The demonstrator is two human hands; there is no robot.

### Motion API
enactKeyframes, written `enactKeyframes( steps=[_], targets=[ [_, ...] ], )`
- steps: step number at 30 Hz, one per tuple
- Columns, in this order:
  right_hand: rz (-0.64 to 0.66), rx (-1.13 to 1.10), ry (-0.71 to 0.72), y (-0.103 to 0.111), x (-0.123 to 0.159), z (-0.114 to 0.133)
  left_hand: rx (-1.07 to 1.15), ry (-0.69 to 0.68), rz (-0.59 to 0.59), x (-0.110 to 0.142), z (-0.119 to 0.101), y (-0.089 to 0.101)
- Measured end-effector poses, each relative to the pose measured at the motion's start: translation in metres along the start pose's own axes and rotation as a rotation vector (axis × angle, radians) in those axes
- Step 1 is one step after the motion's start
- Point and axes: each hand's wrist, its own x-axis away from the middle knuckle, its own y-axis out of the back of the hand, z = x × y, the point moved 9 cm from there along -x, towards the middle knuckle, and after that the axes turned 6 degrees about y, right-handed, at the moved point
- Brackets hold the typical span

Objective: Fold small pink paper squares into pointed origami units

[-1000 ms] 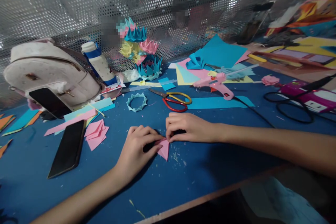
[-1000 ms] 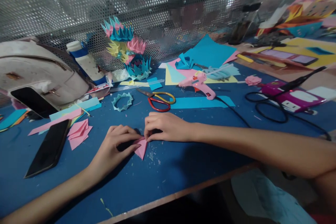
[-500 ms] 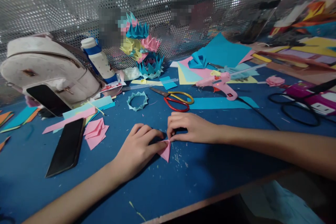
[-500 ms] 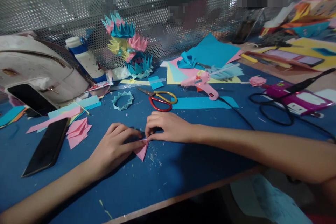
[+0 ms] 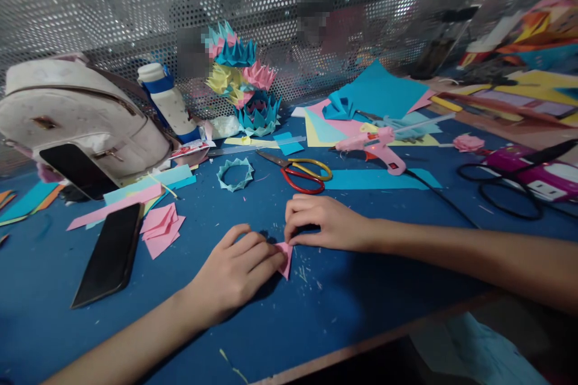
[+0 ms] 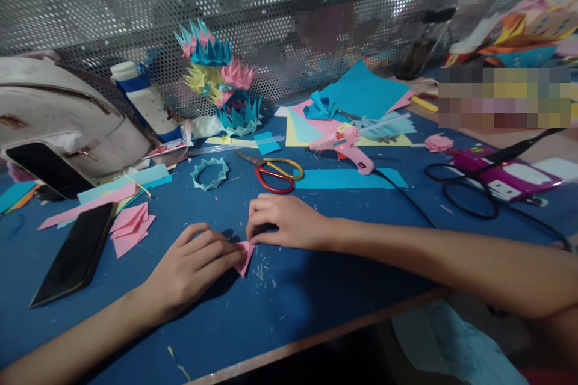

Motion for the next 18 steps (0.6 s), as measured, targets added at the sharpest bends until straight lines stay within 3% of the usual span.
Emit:
enactKeyframes(
  steps=[10,18],
  targets=[
    [0.143,-0.014,0.107,-0.009,-0.003,0.009,-0.015,-0.022,-0.035,0.001,-0.003,0.001],
    [0.142,0.004,-0.036,-0.015,-0.002,0.0,-0.02,-0.049,-0.056,0.001,-0.008,0.005]
  ],
)
